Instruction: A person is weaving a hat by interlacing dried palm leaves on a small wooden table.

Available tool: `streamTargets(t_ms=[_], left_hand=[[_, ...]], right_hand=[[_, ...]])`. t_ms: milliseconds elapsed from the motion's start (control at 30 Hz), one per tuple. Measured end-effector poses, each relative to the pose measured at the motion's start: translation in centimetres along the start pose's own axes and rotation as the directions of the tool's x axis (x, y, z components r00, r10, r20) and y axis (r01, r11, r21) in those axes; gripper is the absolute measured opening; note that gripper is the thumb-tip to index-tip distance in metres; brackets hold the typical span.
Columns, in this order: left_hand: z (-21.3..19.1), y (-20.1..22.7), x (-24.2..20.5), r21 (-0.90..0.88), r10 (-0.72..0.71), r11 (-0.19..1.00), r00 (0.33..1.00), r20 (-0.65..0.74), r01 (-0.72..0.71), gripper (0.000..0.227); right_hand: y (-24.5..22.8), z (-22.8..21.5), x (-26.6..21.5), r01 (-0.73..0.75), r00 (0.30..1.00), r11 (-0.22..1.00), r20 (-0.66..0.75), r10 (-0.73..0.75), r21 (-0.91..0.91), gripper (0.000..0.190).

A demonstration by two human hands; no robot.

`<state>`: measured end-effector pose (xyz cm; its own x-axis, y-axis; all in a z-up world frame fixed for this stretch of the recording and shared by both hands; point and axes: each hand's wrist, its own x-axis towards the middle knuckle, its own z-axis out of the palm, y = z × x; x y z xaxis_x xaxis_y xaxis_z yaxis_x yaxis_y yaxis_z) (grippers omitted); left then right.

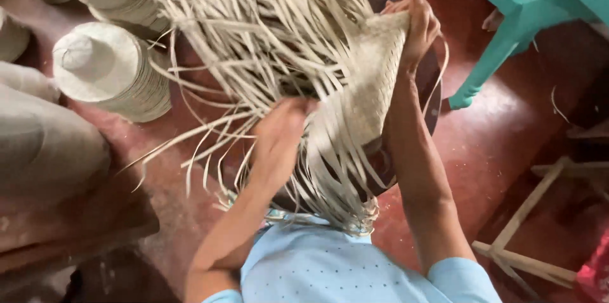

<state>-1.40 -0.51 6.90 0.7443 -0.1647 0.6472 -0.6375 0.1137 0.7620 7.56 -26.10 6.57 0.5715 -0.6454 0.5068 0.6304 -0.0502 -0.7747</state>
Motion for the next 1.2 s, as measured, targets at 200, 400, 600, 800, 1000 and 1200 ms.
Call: streamTargets(t_ms=[200,400,600,800,1000,1200], left_hand=[[1.4,0.2,3.4,-0.204,-0.631,0.745,0.770,0.090,0.635,0.047],[2.2,0.2,3.3,-0.246,-0.749,0.646,0.663,-0.020,0.723,0.038],[0.2,1.3,1.8,-0.451,-0.866,0.356,0.471,0.170,0.818,0.055],[-0.6,3.1,1.2,-0.211,-0.671,0.627,0.657,0.343,0.750,0.045],[-1.3,3.4,1.6,-0.050,-0.444,0.883,0.865,0.233,0.467,0.014],[0.2,4.0,1.3,-0.303,-0.581,0.724,0.784,0.217,0.620,0.063]], right_hand=[[-0.3,0.9,-0.5,-0.005,1.000,0.998,-0.015,0.004,-0.066,0.039],[-2.9,0.2,0.0,-0.055,0.990,0.947,0.103,0.092,-0.318,0.032],[-8.5,1.0,-1.6,-0.234,0.885,0.813,0.229,0.405,-0.534,0.019],[-9.9,2.0,-4.6,-0.142,0.817,0.827,0.408,0.408,-0.544,0.041],[-9.2,1.8,-4.9,0.045,0.861,0.794,0.427,0.278,-0.607,0.047],[-9.9,1.9,-5.6,0.151,0.862,0.759,0.460,0.212,-0.633,0.046]])
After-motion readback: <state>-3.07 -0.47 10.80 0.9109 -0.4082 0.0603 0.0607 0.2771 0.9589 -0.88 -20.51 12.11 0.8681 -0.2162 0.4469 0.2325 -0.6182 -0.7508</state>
